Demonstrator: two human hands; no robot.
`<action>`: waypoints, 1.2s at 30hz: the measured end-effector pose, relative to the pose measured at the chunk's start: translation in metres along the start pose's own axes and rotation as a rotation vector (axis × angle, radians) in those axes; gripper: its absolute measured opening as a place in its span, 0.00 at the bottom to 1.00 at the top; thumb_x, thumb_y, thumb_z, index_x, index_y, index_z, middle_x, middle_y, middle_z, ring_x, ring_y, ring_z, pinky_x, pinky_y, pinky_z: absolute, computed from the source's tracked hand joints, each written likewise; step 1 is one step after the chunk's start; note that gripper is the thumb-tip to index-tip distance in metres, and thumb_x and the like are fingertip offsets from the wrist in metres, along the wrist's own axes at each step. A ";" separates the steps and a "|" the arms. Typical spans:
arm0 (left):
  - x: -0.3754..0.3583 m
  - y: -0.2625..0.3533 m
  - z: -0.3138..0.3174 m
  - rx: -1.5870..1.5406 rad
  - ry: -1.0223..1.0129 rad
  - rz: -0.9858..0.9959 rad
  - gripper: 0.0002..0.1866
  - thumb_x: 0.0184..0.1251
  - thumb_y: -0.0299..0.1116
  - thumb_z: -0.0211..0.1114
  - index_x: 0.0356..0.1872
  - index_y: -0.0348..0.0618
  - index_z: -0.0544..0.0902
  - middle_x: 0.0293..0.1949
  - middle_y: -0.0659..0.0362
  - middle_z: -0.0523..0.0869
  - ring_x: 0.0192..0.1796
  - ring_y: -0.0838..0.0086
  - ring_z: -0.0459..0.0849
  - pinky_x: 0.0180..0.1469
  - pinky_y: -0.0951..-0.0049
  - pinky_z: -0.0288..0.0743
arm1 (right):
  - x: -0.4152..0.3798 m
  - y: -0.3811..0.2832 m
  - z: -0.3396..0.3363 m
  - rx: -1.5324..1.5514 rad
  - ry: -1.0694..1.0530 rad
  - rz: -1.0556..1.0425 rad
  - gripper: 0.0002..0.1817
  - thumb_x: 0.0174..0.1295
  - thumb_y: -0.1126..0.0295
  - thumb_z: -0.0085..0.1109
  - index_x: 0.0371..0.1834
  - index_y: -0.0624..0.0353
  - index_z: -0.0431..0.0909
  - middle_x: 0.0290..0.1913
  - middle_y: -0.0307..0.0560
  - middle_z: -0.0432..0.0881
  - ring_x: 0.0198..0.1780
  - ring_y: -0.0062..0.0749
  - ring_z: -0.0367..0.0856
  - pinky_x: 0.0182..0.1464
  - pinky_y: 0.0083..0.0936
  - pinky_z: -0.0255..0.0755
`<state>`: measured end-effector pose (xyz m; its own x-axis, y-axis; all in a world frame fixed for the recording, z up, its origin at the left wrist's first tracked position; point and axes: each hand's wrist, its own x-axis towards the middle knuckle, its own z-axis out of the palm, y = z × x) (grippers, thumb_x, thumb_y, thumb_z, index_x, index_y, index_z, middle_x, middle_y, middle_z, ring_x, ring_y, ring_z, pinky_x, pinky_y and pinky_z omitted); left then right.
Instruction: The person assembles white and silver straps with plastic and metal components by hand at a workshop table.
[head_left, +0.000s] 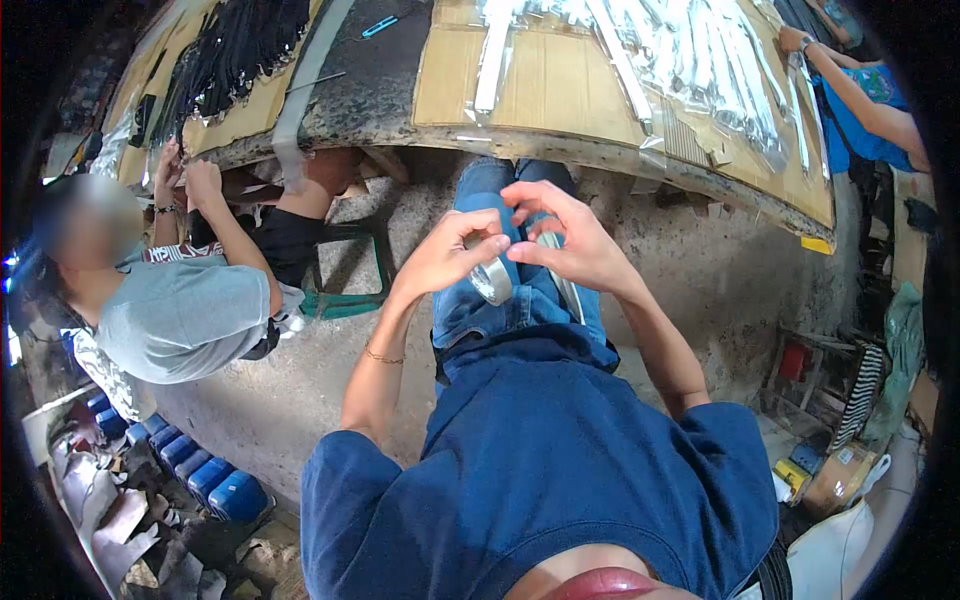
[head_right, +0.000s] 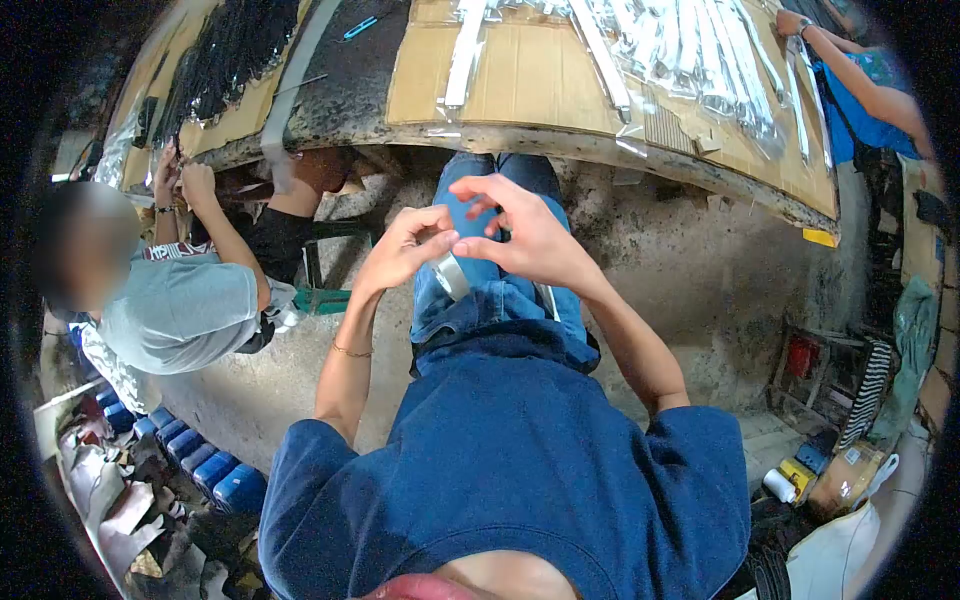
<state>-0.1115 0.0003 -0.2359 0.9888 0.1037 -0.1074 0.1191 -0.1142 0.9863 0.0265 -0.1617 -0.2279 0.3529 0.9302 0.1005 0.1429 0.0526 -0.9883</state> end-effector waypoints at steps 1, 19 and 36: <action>-0.001 -0.006 0.000 0.003 0.000 -0.002 0.14 0.66 0.31 0.63 0.24 0.36 0.71 0.22 0.64 0.70 0.29 0.82 0.67 0.31 0.73 0.62 | 0.001 -0.002 0.003 0.003 0.001 -0.002 0.26 0.56 0.66 0.71 0.57 0.60 0.75 0.51 0.42 0.78 0.45 0.28 0.77 0.42 0.25 0.75; -0.016 -0.105 0.065 -0.132 -0.337 -0.203 0.30 0.59 0.44 0.69 0.57 0.38 0.69 0.47 0.58 0.76 0.49 0.72 0.75 0.54 0.69 0.70 | -0.071 0.090 0.025 0.224 0.222 0.367 0.06 0.65 0.74 0.60 0.37 0.67 0.80 0.30 0.41 0.84 0.32 0.20 0.81 0.36 0.20 0.76; -0.088 -0.041 0.116 0.724 0.072 -0.257 0.35 0.61 0.30 0.64 0.70 0.35 0.61 0.41 0.37 0.83 0.43 0.41 0.83 0.49 0.49 0.75 | -0.074 0.094 0.037 0.408 0.128 0.413 0.06 0.66 0.72 0.61 0.38 0.64 0.80 0.33 0.42 0.83 0.35 0.24 0.84 0.38 0.24 0.80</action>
<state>-0.1927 -0.1188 -0.2810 0.9167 0.2759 -0.2891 0.3982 -0.6928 0.6012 -0.0204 -0.2119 -0.3320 0.4161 0.8534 -0.3140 -0.3884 -0.1455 -0.9099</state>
